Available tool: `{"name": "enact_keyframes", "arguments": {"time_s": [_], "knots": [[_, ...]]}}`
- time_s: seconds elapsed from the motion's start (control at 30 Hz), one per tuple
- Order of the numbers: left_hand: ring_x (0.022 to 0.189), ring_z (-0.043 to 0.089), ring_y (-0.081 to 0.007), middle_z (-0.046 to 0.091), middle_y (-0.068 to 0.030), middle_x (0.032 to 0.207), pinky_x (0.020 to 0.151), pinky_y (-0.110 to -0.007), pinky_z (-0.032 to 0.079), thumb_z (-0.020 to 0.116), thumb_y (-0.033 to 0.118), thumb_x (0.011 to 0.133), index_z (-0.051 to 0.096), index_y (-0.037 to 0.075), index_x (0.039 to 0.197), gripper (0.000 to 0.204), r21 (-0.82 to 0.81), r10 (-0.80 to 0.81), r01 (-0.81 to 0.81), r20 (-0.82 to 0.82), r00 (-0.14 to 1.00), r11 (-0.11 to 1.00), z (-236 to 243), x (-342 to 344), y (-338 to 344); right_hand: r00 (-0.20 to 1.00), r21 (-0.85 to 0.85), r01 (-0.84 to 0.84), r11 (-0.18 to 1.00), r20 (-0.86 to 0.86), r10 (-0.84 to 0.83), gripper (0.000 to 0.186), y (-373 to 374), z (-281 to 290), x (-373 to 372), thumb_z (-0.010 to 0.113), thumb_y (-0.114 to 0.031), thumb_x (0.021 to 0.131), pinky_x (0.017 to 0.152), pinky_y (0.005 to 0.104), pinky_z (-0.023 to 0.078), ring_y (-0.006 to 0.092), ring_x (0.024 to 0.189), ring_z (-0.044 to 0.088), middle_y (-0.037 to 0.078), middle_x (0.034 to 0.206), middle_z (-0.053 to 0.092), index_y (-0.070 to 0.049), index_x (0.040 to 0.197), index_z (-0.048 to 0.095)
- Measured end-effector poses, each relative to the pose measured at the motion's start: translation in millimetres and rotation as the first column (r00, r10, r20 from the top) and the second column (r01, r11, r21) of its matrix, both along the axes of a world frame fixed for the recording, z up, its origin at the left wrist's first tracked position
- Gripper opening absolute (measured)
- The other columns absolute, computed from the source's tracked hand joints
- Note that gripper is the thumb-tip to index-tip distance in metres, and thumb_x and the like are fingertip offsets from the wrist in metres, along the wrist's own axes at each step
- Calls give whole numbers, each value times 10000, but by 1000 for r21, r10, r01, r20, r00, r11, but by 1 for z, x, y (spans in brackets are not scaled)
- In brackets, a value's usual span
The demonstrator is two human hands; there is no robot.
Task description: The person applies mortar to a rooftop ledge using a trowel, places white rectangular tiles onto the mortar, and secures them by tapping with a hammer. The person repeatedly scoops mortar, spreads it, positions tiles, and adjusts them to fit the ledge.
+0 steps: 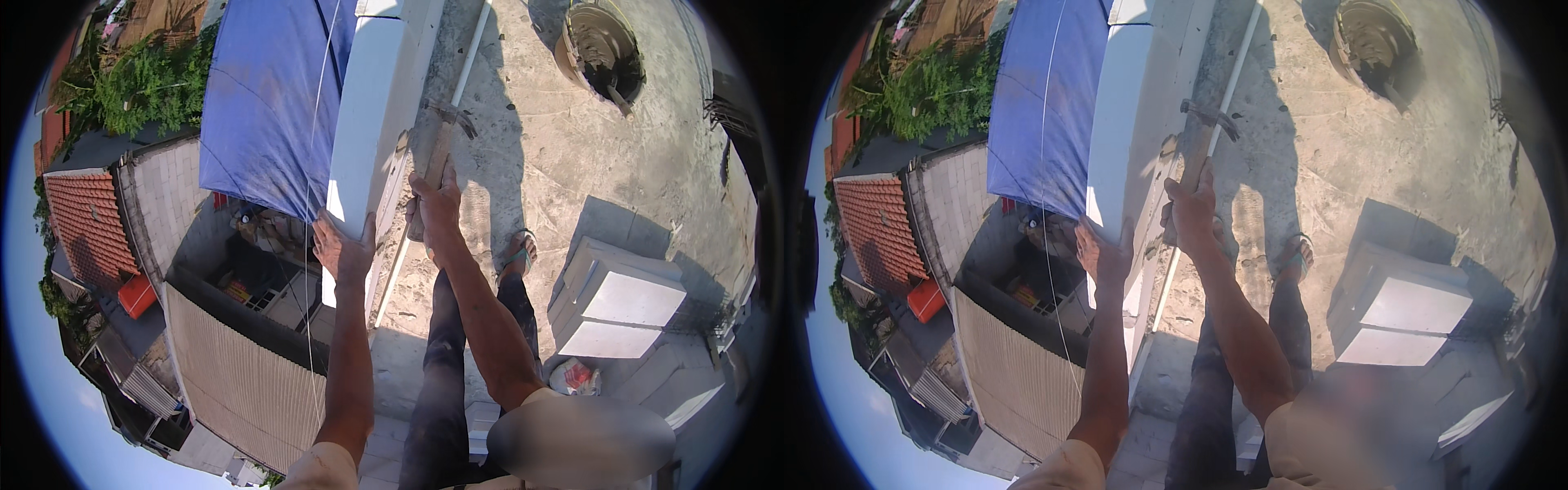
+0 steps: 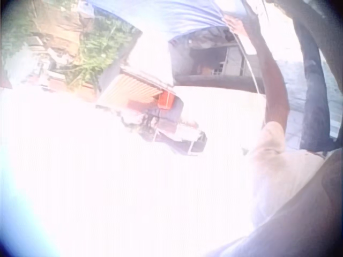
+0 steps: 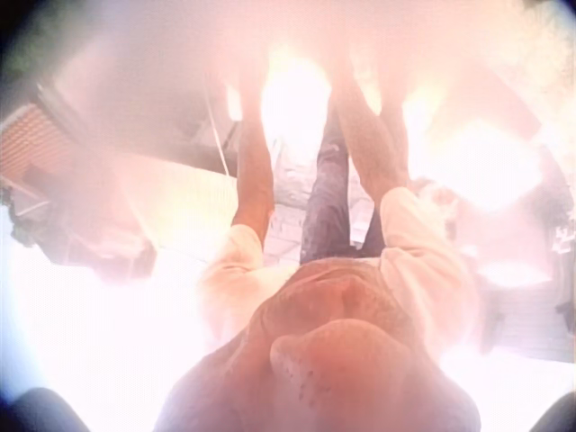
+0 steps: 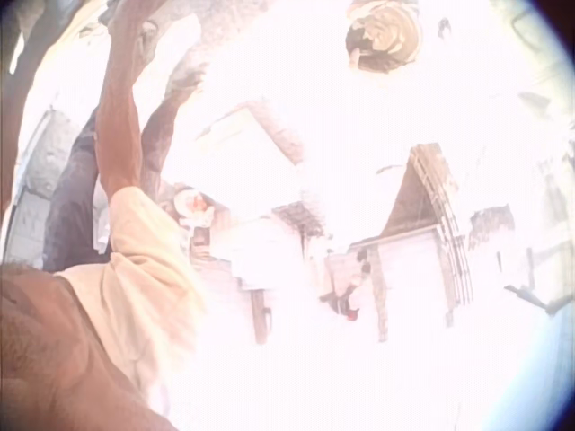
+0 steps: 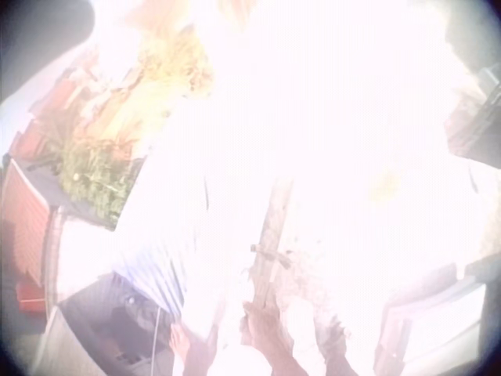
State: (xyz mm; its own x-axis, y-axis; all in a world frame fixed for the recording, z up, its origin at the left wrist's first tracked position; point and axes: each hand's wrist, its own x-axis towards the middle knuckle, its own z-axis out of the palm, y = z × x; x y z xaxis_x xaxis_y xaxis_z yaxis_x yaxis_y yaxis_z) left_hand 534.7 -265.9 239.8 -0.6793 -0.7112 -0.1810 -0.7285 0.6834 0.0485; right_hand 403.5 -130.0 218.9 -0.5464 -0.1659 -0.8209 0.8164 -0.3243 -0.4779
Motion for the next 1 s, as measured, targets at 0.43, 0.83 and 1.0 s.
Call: {"name": "enact_keyframes", "arguments": {"time_s": [0.43,0.83,1.0], "knots": [[1330,528,-431,544,-241,1367,1062,-630,403,810,568,824,383,-27,1519,1010,199,72,-77,30,997,977,22,-25,2,925,309,-202,929,-251,285,781,34,-8,3,658,-70,982,403,280,469,98,491,534,74,844,609,-48,1649,253],[1214,592,-365,552,-82,1383,1004,-598,442,857,454,808,348,255,1638,994,153,12,20,-208,978,988,22,-117,-2,101,865,-144,480,-470,877,660,97,85,-50,642,-22,957,744,436,550,359,833,681,217,1114,671,-5,1574,407],[1200,610,-348,593,-76,1316,939,-601,464,866,460,788,360,276,1640,1007,127,-12,42,-228,974,991,22,-114,-5,-41,887,-278,369,-395,918,425,78,106,-79,650,-51,982,680,490,533,418,789,647,217,1017,618,11,1392,559]]}}
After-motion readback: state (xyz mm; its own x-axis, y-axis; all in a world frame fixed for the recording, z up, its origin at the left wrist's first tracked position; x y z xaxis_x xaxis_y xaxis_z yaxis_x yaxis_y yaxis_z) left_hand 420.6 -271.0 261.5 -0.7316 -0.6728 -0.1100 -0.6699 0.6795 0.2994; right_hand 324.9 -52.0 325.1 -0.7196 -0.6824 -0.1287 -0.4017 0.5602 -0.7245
